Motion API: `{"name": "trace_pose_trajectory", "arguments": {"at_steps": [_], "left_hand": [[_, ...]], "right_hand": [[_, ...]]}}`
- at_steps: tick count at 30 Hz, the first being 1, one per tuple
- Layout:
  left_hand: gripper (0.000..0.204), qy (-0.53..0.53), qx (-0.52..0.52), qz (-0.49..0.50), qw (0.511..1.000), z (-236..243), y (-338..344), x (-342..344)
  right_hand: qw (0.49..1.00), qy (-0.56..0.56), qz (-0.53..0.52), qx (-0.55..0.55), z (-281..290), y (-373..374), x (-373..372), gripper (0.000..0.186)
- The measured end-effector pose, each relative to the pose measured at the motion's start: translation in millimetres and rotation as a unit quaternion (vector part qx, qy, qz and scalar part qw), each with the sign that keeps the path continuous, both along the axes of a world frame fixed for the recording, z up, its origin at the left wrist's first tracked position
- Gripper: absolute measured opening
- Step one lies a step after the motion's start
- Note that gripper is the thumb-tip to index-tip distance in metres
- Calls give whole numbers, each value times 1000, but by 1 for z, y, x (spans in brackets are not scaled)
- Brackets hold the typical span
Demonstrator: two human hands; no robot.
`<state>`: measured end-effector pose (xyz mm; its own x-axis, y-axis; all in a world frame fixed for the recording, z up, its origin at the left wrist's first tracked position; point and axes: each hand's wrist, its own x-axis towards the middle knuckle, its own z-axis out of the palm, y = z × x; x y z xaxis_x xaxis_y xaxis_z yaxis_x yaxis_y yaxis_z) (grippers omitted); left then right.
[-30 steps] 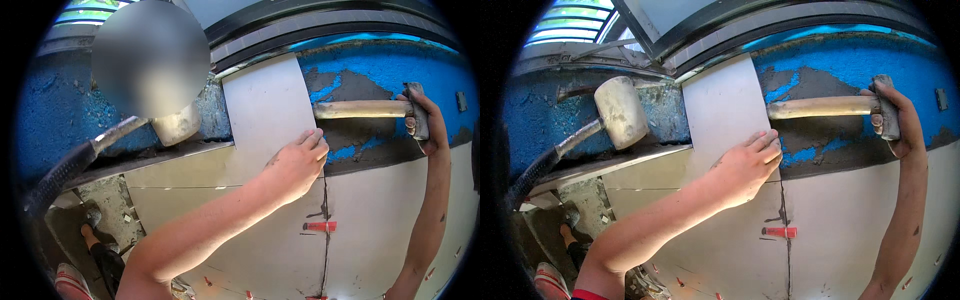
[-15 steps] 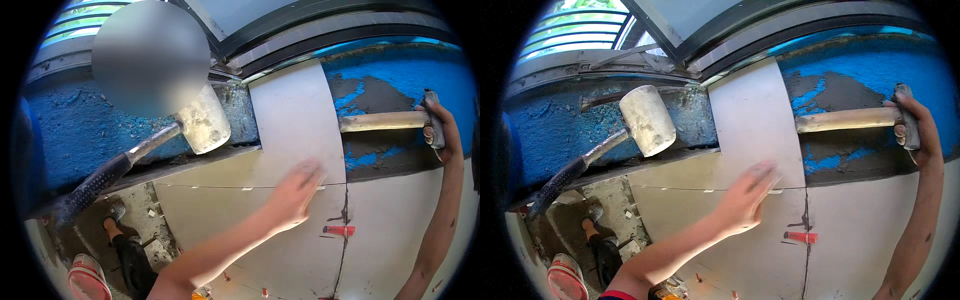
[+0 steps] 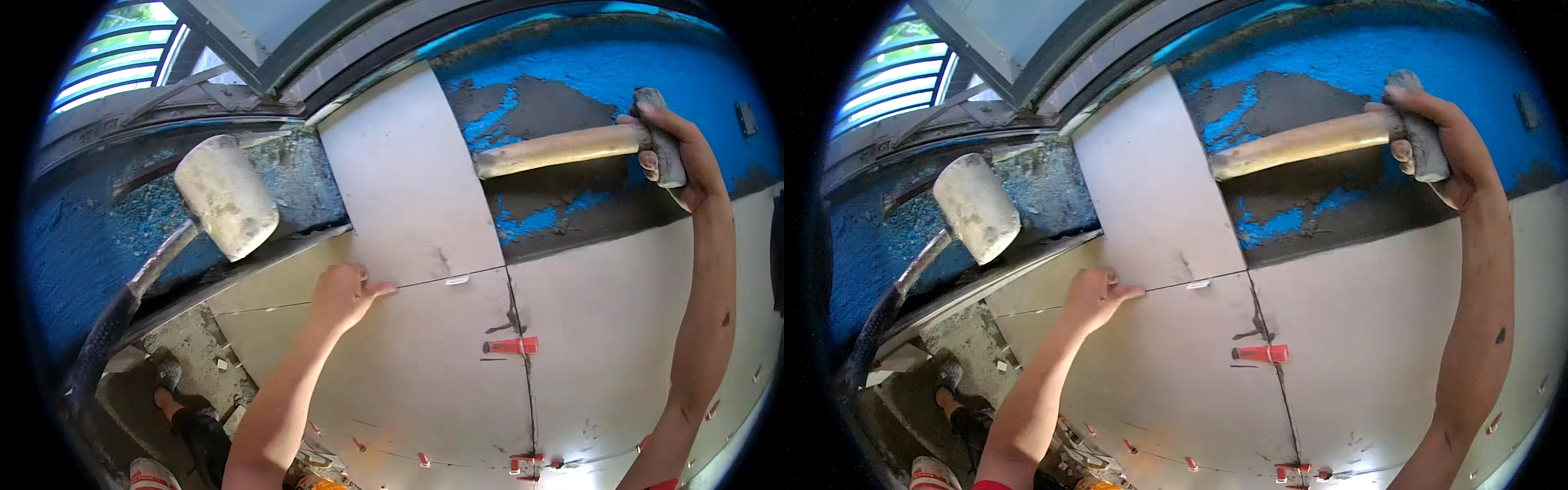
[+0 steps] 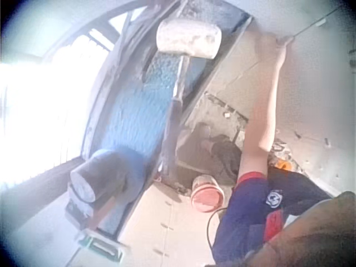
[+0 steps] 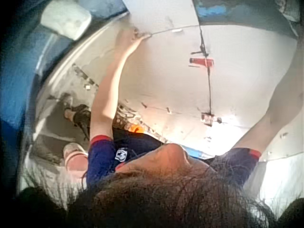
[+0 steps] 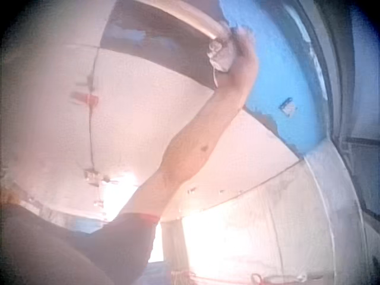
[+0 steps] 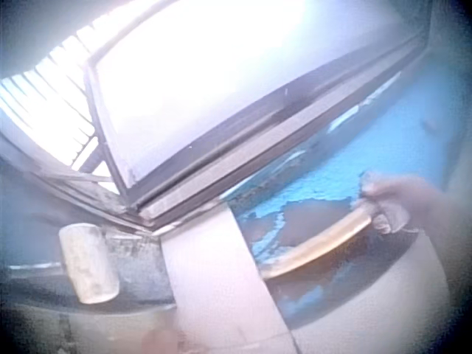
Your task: The person installs tiles on a wall by applying mortar with a trowel, positioning individual tiles, and inserting spacers between them while using a mallet to secure their position.
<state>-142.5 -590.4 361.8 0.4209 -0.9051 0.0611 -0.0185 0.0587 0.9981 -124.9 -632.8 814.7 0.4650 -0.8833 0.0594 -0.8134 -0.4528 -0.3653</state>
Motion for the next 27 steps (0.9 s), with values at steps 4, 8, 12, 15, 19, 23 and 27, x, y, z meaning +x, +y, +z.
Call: {"name": "trace_pose_trajectory", "arguments": {"at_steps": [4, 8, 12, 15, 19, 23, 27], "left_hand": [[56, -58, 36, -44, 997, 10, -4, 3], [60, -49, 22, -55, 997, 16, -1, 8], [58, -60, 27, -62, 996, 12, -1, 12], [58, -61, 22, -60, 996, 14, 0, 13], [57, -47, 48, -76, 995, 15, -2, 11], [56, -53, 50, -97, 993, 16, -3, 16], [62, -82, 12, -50, 995, 9, -5, 9]], "right_hand": [[997, -13, 36, -60, -2, 7, -2, 40], [995, 45, 23, -86, 10, 15, -2, 38], [997, 16, 26, -68, -8, 15, -4, 37], [997, 42, 15, -61, -2, 12, -4, 37], [994, 54, 16, -91, 7, 15, -6, 37], [996, 42, 11, -78, -5, 11, -11, 37], [997, 34, 6, -66, 9, 12, -12, 39]]}}
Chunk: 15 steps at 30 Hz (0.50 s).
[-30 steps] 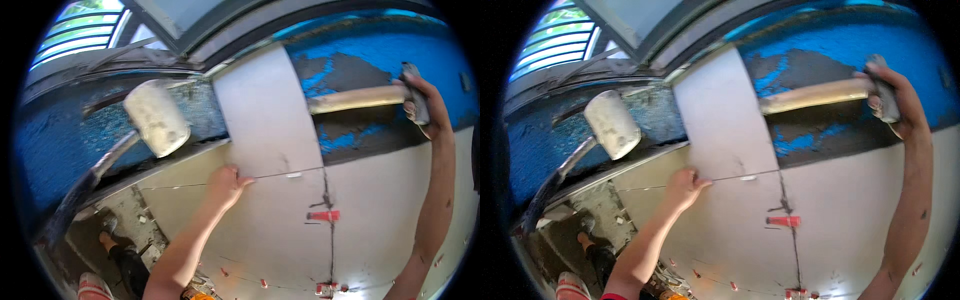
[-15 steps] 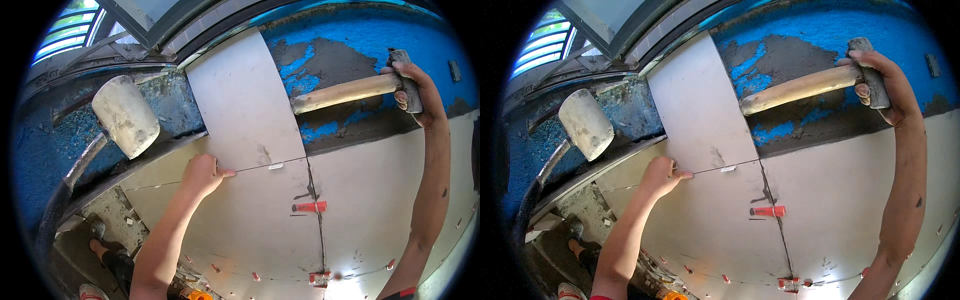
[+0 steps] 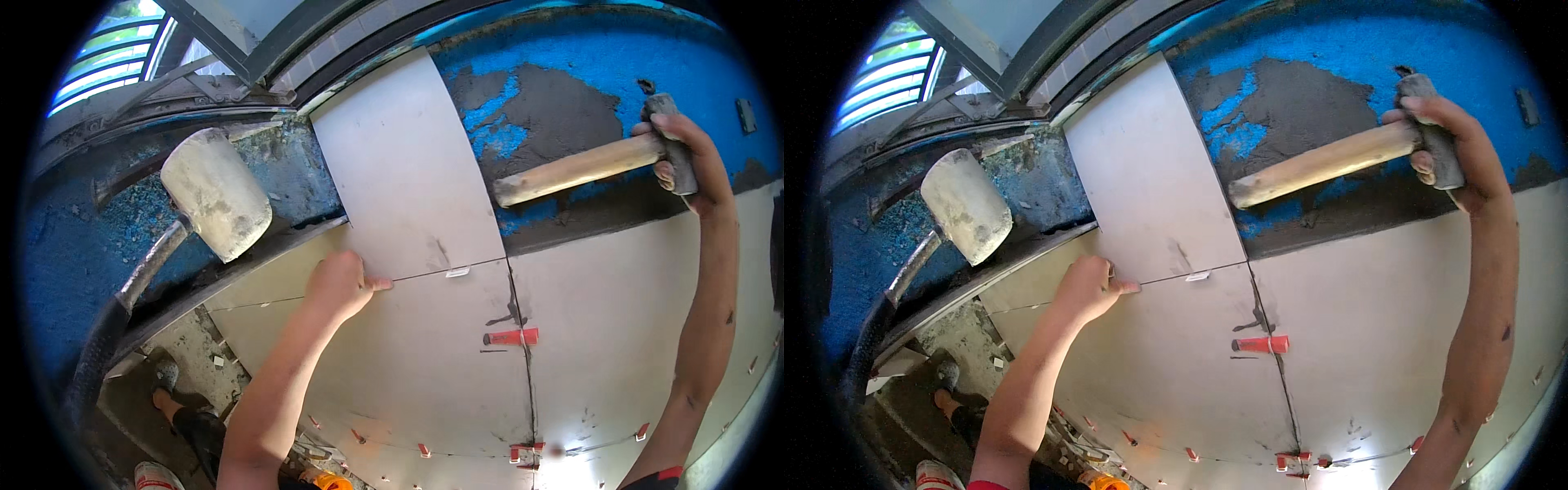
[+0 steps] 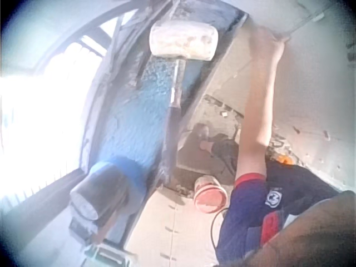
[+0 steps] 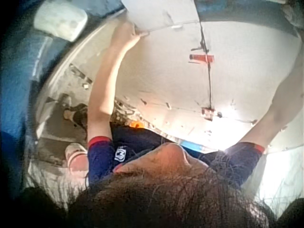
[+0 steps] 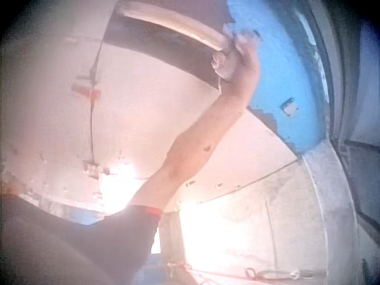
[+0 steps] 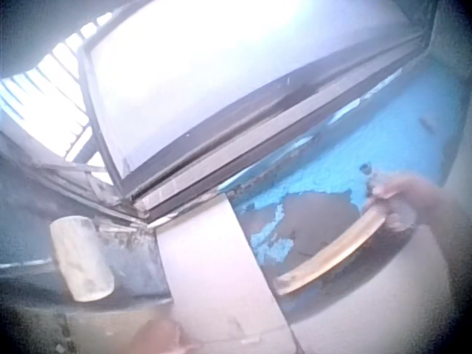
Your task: The person installs tiles on a wall by applying mortar with a trowel, positioning individual tiles, and inserting spacers between them while using a mallet to secure their position.
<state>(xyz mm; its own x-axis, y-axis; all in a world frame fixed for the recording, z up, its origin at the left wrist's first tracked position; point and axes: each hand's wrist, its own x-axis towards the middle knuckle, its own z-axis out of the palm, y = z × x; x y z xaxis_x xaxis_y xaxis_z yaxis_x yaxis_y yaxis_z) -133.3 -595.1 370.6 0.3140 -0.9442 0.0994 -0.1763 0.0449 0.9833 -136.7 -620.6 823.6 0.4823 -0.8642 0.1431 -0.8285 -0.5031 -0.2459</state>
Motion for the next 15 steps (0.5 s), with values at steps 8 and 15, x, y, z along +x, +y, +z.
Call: {"name": "trace_pose_trajectory", "arguments": {"at_steps": [8, 15], "left_hand": [[63, -16, 17, -22, 999, 4, 1, 2], [59, -6, 2, -10, 1000, 0, 0, 1]], "right_hand": [[999, 22, -36, 5, -8, -8, -11, 38], [1000, 16, 0, -4, -6, -9, -7, 37]]}}
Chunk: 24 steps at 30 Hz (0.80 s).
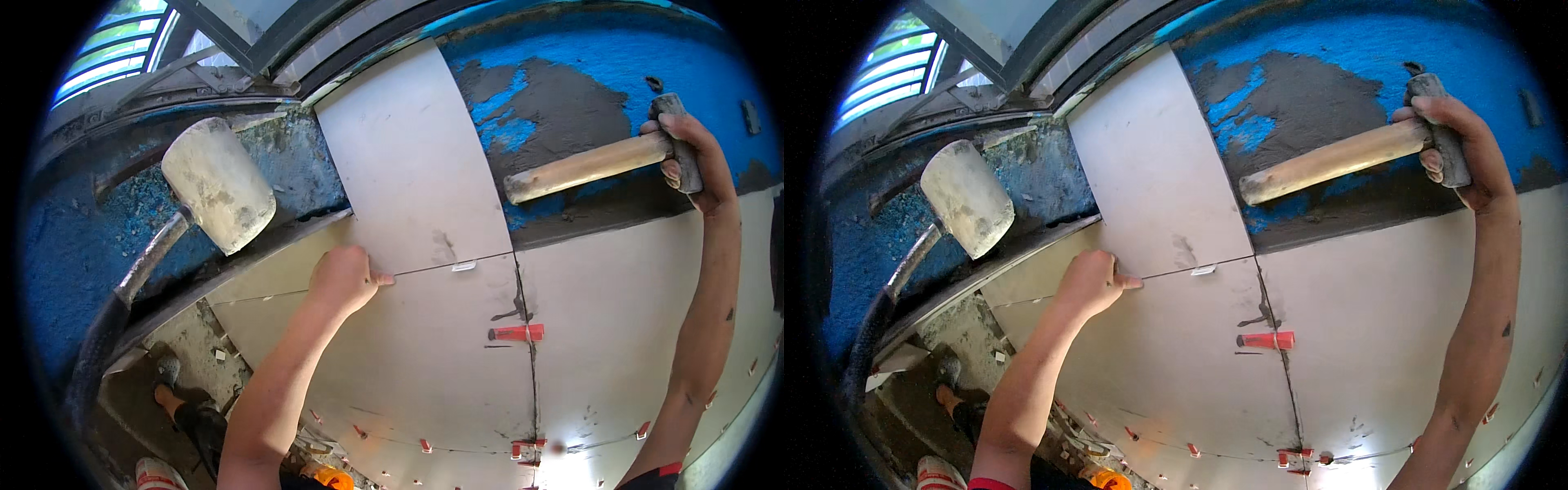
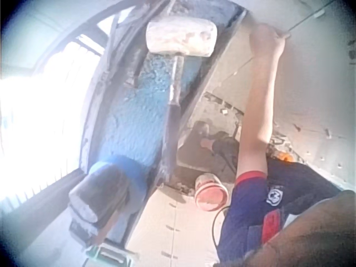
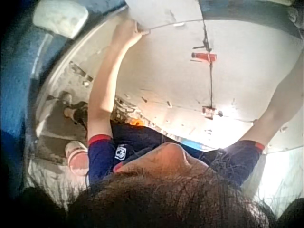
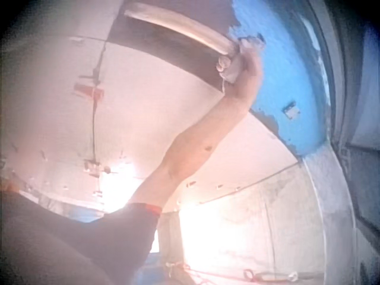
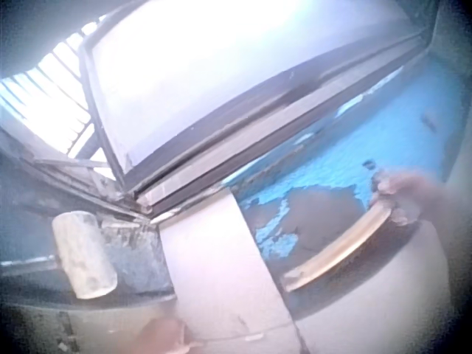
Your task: The person installs tiles on a wall by applying mortar with a trowel, positioning individual tiles, and inserting spacers between them while using a mallet to secure their position.
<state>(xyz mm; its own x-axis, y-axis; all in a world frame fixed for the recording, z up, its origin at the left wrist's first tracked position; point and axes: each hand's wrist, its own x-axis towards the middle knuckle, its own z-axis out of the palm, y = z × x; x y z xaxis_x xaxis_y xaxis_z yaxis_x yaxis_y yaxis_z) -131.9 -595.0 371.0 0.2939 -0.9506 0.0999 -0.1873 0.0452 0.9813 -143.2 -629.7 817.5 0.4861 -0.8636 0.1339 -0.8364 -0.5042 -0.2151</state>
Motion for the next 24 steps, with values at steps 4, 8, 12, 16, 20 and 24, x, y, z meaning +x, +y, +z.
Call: {"name": "trace_pose_trajectory", "arguments": {"at_steps": [4, 8, 12, 16, 20, 24], "left_hand": [[45, -42, 78, -50, 995, 19, 10, 10], [25, -27, -97, 39, 994, 58, 16, 25], [33, 63, -284, 365, 884, 108, -16, 68], [51, -8, -308, 487, 817, 142, -55, 85], [55, -64, -252, 470, 844, 156, -84, 86], [56, -75, -208, 492, 842, 149, -102, 80]], "right_hand": [[999, 34, 5, -10, 2, -7, -4, 33], [998, 29, -9, -54, -9, 11, 5, 30], [1000, 27, 0, -10, -2, 12, 5, 27], [1000, 19, 7, 20, 1, 7, 3, 31], [999, 38, 15, -27, 1, 3, -5, 36], [996, 76, 35, -39, -2, 3, -6, 41]]}}
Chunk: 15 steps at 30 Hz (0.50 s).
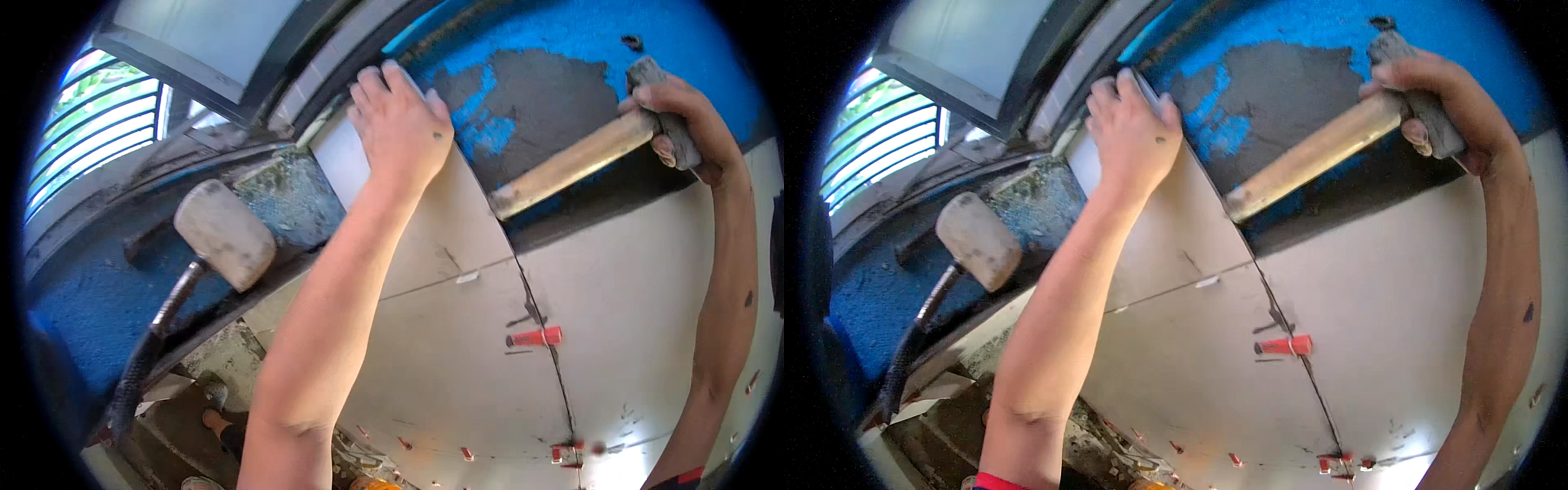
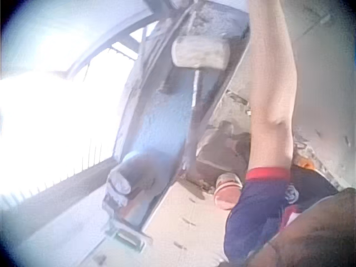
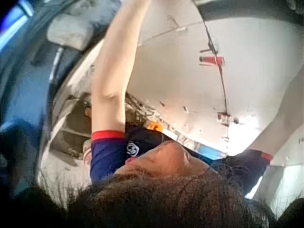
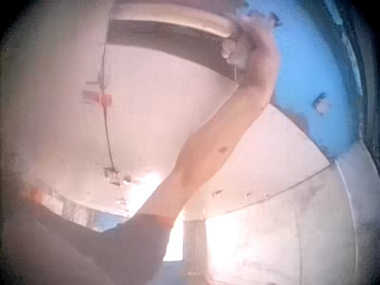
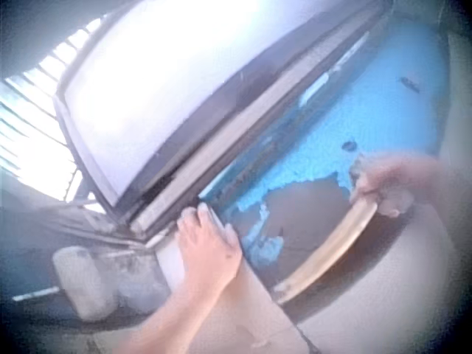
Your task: The person installs tiles on a wall by applying mortar with a trowel, positioning individual tiles, and inserting spacers between them while using a mallet to secure their position.
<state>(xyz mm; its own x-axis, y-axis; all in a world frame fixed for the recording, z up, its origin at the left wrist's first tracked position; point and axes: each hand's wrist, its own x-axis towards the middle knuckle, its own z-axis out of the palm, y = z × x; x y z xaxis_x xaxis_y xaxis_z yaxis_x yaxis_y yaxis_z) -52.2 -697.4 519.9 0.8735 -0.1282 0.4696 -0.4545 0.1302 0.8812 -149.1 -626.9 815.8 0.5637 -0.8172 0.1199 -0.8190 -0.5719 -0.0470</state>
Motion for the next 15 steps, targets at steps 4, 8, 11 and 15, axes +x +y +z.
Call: {"name": "trace_pose_trajectory", "arguments": {"at_steps": [4, 8, 11, 15], "left_hand": [[57, 0, 0, 11, 1000, 2, -10, -2], [55, -2, 4, -4, 1000, 2, -12, -6], [55, -11, -1, 30, 999, 0, -17, -7], [56, -13, -1, 40, 999, 0, -21, -9]], "right_hand": [[1000, 7, 10, -13, 2, -4, -10, 47], [1000, -25, 15, -7, 6, -4, -14, 50], [999, -24, 27, -4, 11, -1, -6, 49], [1000, -3, -7, 5, 8, -5, -6, 50]]}}
